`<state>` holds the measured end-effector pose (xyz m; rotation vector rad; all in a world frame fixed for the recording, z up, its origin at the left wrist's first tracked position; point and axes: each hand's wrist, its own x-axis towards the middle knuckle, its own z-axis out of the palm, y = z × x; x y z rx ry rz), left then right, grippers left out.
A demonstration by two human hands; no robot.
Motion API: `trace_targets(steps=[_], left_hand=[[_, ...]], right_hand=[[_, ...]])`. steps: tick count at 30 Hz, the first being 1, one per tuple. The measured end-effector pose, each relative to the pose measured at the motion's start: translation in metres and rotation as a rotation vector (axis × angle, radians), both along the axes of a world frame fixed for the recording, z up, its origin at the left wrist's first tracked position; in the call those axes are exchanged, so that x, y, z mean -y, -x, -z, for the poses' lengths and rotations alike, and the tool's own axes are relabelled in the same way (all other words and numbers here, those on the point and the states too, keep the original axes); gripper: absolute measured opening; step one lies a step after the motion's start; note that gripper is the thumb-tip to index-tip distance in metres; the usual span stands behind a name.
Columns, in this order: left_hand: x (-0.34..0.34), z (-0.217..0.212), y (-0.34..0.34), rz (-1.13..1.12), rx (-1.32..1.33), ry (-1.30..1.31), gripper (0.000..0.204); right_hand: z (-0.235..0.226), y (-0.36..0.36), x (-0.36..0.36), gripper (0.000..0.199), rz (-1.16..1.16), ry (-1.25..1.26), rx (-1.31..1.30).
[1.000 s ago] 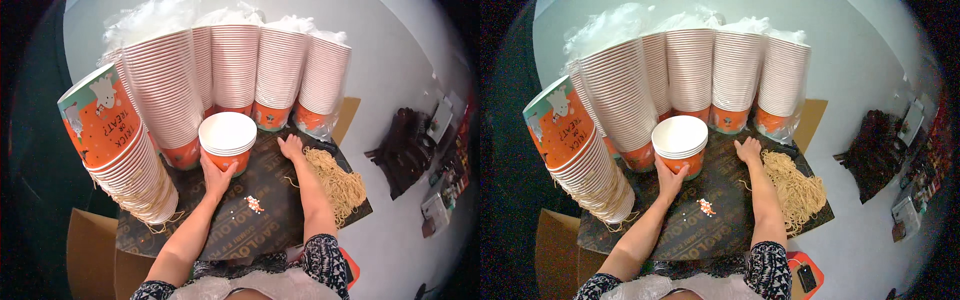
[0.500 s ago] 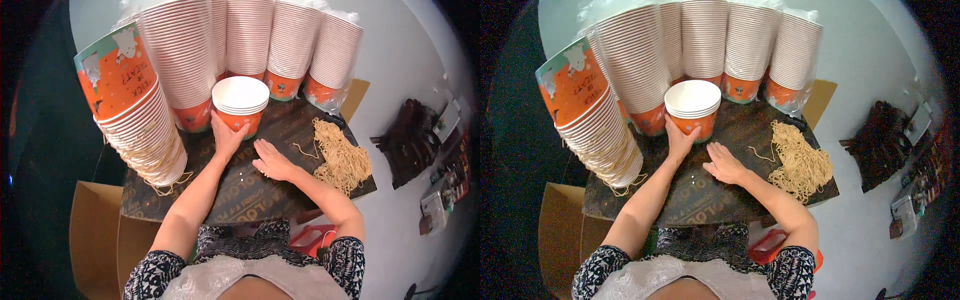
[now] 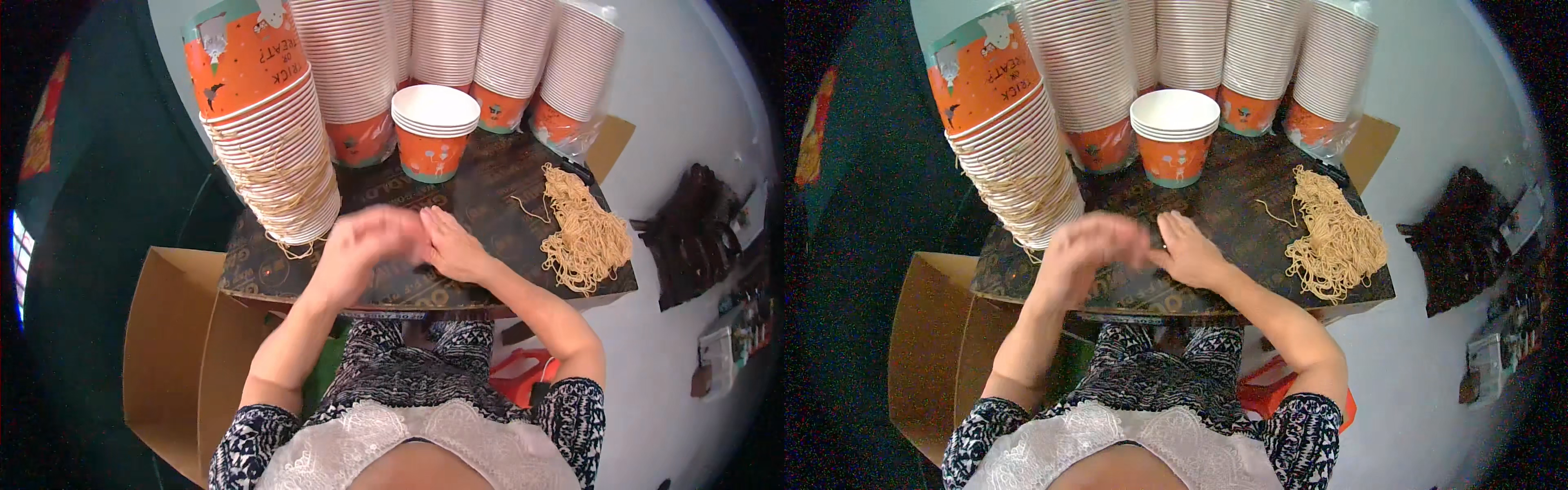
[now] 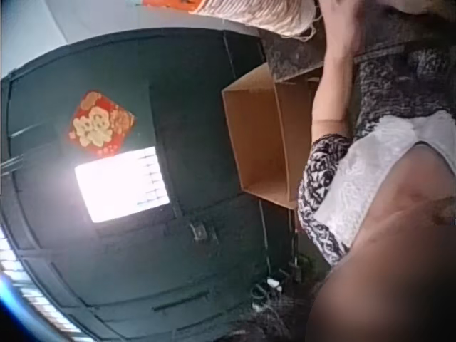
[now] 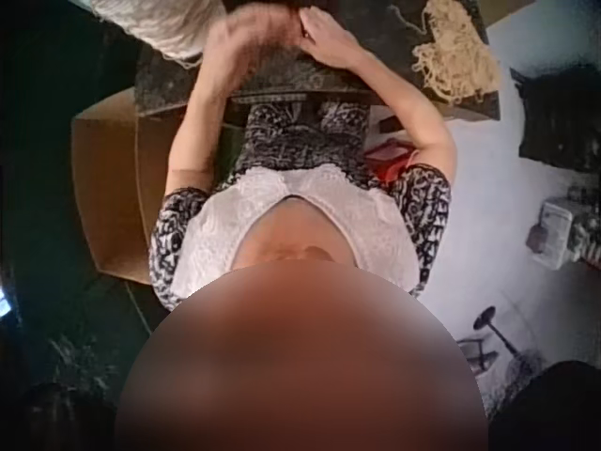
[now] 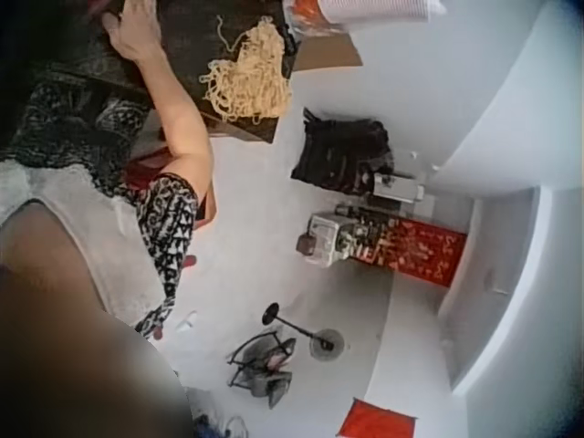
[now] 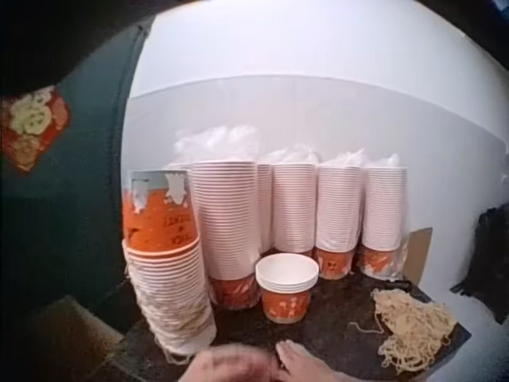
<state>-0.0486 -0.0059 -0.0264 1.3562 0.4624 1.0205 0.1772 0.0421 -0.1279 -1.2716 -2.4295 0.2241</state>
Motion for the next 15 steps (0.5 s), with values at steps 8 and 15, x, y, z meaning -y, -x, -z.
trace_targets(steps=[8, 15], left_hand=[[0.079, 0.088, 0.043, 0.453, -0.331, 0.239, 0.023], [0.087, 0.129, 0.055, 0.292, -0.384, 0.308, 0.023]], right_hand=[[0.0, 0.03, 0.035, 0.078, -0.196, 0.119, -0.11], [-0.089, 0.011, -0.018, 0.072, 0.266, -0.579, -0.068]])
